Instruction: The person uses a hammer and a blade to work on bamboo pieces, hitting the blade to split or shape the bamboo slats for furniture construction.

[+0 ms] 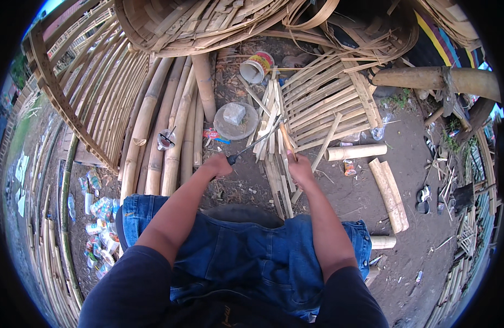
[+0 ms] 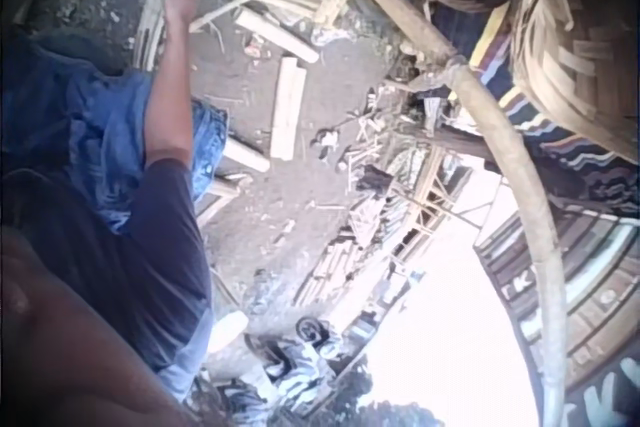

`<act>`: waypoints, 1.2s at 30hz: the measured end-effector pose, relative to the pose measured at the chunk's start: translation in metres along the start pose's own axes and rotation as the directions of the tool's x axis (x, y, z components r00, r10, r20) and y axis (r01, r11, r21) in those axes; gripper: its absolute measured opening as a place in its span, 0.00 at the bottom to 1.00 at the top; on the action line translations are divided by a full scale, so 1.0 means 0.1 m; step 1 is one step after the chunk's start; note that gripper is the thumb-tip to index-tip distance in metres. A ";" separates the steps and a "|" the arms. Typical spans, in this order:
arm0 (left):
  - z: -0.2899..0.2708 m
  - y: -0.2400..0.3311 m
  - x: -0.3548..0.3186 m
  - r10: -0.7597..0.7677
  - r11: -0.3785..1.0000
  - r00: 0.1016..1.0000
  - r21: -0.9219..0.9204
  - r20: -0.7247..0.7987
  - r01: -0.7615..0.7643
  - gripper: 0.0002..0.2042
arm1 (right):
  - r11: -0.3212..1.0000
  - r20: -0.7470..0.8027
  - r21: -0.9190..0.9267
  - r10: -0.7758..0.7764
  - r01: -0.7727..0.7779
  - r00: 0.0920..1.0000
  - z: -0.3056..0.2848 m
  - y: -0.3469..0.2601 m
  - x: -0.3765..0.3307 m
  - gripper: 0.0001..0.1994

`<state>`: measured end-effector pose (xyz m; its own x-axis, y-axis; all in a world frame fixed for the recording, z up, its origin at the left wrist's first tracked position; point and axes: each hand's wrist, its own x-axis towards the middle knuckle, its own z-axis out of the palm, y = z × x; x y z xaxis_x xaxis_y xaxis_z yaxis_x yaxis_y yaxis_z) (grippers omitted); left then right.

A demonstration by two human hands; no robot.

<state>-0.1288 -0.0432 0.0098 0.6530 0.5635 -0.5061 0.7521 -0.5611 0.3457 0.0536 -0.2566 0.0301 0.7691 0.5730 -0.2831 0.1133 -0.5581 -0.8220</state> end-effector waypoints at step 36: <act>0.06 -0.25 0.11 -0.095 0.937 0.995 -0.341 -0.032 0.078 0.12 | 0.933 -0.329 -0.301 -0.295 0.196 0.897 0.37 0.46 0.35 0.21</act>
<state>-0.1407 -0.0265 -0.0095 0.5814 0.6329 -0.5112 0.7861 -0.2750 0.5536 0.0620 -0.2400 -0.0355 0.8634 0.4814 0.1507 0.4461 -0.5892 -0.6737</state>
